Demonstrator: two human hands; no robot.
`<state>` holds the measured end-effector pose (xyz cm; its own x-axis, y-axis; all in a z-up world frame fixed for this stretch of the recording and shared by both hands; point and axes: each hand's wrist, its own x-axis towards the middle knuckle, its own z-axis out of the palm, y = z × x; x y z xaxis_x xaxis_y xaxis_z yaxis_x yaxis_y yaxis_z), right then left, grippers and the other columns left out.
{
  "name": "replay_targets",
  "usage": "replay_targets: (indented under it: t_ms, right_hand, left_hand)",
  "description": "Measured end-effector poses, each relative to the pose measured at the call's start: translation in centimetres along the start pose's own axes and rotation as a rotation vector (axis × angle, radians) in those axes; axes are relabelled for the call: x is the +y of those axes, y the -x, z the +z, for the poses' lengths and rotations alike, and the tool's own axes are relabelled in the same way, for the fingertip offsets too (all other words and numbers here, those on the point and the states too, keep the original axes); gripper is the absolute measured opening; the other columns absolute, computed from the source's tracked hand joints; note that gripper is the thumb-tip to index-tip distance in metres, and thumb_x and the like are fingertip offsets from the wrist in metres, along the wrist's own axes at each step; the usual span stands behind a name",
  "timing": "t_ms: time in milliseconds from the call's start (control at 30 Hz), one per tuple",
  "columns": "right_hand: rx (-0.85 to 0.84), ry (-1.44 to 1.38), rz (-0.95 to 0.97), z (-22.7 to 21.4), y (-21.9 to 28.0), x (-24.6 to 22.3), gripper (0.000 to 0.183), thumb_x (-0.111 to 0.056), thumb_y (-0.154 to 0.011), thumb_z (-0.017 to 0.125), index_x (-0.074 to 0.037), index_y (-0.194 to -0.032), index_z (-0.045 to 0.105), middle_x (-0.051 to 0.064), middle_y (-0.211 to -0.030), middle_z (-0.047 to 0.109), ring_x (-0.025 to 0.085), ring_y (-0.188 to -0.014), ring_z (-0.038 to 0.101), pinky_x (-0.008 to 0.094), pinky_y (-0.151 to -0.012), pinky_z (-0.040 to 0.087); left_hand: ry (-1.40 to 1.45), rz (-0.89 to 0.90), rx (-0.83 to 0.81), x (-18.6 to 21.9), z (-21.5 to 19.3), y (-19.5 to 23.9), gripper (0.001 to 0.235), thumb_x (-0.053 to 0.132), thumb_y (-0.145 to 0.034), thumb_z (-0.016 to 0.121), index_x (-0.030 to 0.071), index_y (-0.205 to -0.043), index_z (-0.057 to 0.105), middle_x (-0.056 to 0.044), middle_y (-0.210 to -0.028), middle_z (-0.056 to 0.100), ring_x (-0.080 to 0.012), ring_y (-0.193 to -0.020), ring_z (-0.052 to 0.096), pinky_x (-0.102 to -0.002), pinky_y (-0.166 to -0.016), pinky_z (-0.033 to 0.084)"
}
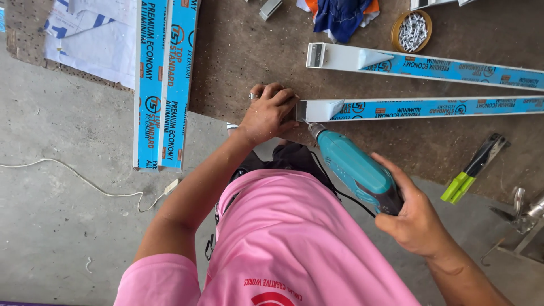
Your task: Assembling an aluminum frame by drilling holes and riveting metal brackets.
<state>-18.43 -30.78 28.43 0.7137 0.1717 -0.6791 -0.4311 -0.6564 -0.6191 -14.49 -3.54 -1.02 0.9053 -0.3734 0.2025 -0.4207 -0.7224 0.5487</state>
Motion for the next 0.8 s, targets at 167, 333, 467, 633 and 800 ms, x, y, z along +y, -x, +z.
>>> replay_targets:
  t_ms: [167,333,467,633,800]
  right_hand:
    - [-0.027,-0.006,0.014,-0.6,-0.5,-0.3,0.1,0.005,-0.061,0.057,-0.014,-0.158,0.045,0.002,-0.124,0.066,0.013,-0.087,0.059,0.025,-0.075,0.045]
    - [-0.051,0.016,0.042,-0.6,-1.0,-0.9,0.1,0.005,-0.061,0.056,-0.017,-0.158,0.045,0.001,-0.127,0.064,0.013,-0.091,0.059,0.025,-0.079,0.044]
    - [-0.042,0.026,0.056,-0.4,-1.2,-1.0,0.1,0.006,-0.06,0.055,-0.018,-0.158,0.046,0.0,-0.12,0.065,0.012,-0.09,0.057,0.023,-0.08,0.043]
    - [-0.054,0.019,0.026,-0.2,-1.5,-1.1,0.101,0.006,-0.06,0.055,-0.016,-0.158,0.045,0.0,-0.12,0.065,0.012,-0.091,0.058,0.023,-0.081,0.044]
    - [-0.047,0.062,0.017,-0.2,-1.4,-1.0,0.099,0.004,-0.06,0.056,-0.018,-0.157,0.047,-0.001,-0.107,0.064,0.012,-0.078,0.052,0.021,-0.073,0.04]
  left_hand:
    - [-0.062,0.002,-0.033,0.2,-0.3,-0.2,0.065,0.054,-0.088,0.075,0.012,-0.136,0.065,-0.003,-0.135,0.055,-0.0336,-0.127,0.044,-0.056,-0.1,0.037]
    - [-0.1,-0.038,-0.085,0.2,-0.1,-0.3,0.067,0.058,-0.085,0.076,0.016,-0.136,0.065,0.0,-0.136,0.055,-0.0325,-0.129,0.044,-0.059,-0.094,0.039]
    - [-0.067,-0.043,-0.071,0.1,0.3,-0.2,0.065,0.055,-0.084,0.078,0.014,-0.134,0.066,-0.001,-0.136,0.056,-0.0337,-0.128,0.044,-0.058,-0.09,0.043]
    - [-0.044,-0.038,-0.047,-0.2,0.8,-0.1,0.064,0.053,-0.084,0.079,0.013,-0.133,0.067,-0.001,-0.136,0.057,-0.0342,-0.128,0.044,-0.057,-0.089,0.043]
    - [-0.047,-0.05,-0.036,0.1,0.6,-0.2,0.064,0.056,-0.082,0.079,0.014,-0.13,0.068,0.0,-0.132,0.058,-0.0331,-0.126,0.045,-0.056,-0.082,0.047]
